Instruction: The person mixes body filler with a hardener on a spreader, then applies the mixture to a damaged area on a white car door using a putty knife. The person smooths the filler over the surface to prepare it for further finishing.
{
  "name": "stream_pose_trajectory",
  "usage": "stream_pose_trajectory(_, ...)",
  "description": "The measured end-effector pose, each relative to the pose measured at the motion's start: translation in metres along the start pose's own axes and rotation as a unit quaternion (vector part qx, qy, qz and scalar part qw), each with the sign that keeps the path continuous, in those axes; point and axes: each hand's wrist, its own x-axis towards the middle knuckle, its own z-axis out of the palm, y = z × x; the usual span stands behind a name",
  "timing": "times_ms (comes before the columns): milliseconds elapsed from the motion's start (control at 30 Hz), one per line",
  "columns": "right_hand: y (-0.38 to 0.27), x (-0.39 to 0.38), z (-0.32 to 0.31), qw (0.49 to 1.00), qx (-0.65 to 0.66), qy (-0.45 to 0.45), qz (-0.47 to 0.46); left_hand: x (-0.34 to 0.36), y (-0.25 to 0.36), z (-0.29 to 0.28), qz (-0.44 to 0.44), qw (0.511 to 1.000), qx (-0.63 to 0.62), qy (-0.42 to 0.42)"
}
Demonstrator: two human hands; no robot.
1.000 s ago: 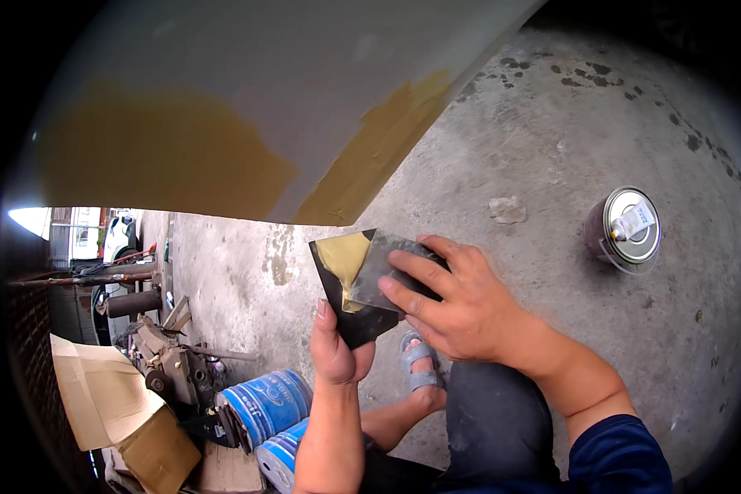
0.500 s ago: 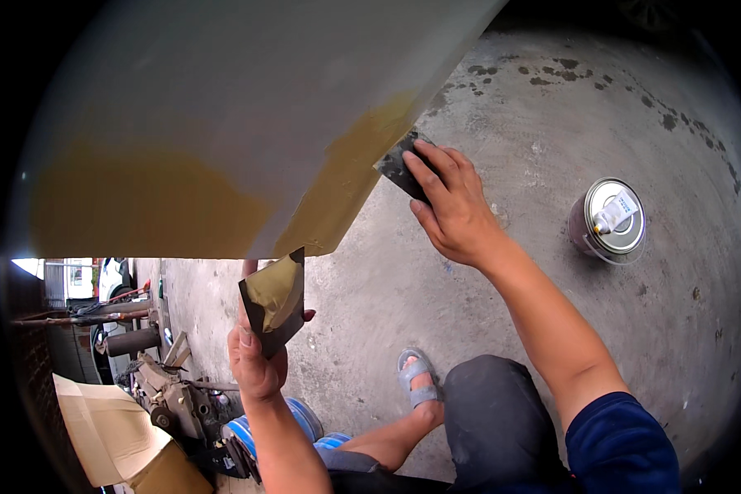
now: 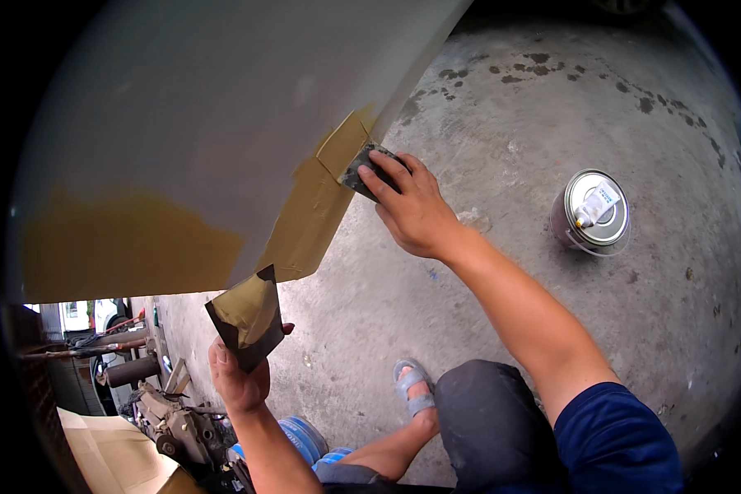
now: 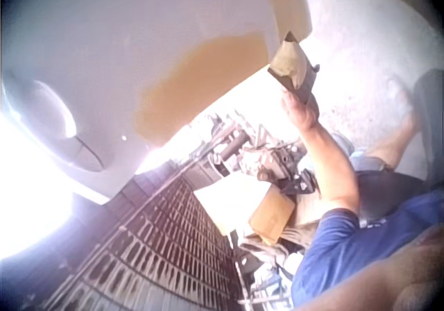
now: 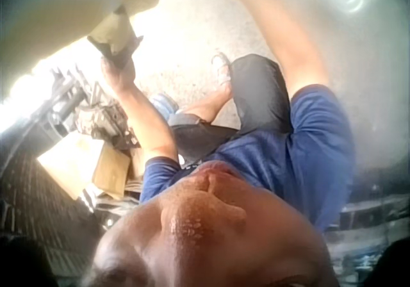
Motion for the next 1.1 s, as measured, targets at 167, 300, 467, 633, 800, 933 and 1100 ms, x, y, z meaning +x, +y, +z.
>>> stream_pose_trajectory(167, -0.001, 0.015, -0.022, 0.999, 0.026, 0.038, -0.001, -0.002, -0.002, 0.002, 0.008, 1.0, -0.008, 0.004)
stream_pose_trajectory(300, 0.011, 0.038, -0.008, 0.997, 0.044, 0.071, -0.009, 0.001, -0.003, -0.014, -0.027, 0.996, 0.037, -0.073)
stream_pose_trajectory(467, 0.015, 0.008, -0.002, 0.999, 0.04, 0.01, 0.019, -0.002, -0.001, -0.021, -0.028, 0.996, 0.046, -0.071)
stream_pose_trajectory(633, 0.013, 0.028, -0.02, 0.998, 0.039, 0.058, 0.007, -0.004, -0.002, -0.019, -0.024, 0.996, 0.035, -0.073)
stream_pose_trajectory(800, 0.036, 0.032, -0.002, 0.997, 0.057, 0.057, 0.003, 0.0, -0.004, 0.0, -0.01, 1.0, -0.01, -0.007)
stream_pose_trajectory(933, 0.034, 0.008, -0.002, 0.999, 0.039, -0.001, 0.033, -0.001, -0.003, -0.004, -0.015, 1.0, -0.005, -0.011)
stream_pose_trajectory(1100, 0.015, 0.027, -0.007, 0.994, 0.079, 0.072, -0.005, -0.003, -0.004, -0.011, -0.013, 0.999, -0.009, -0.033)
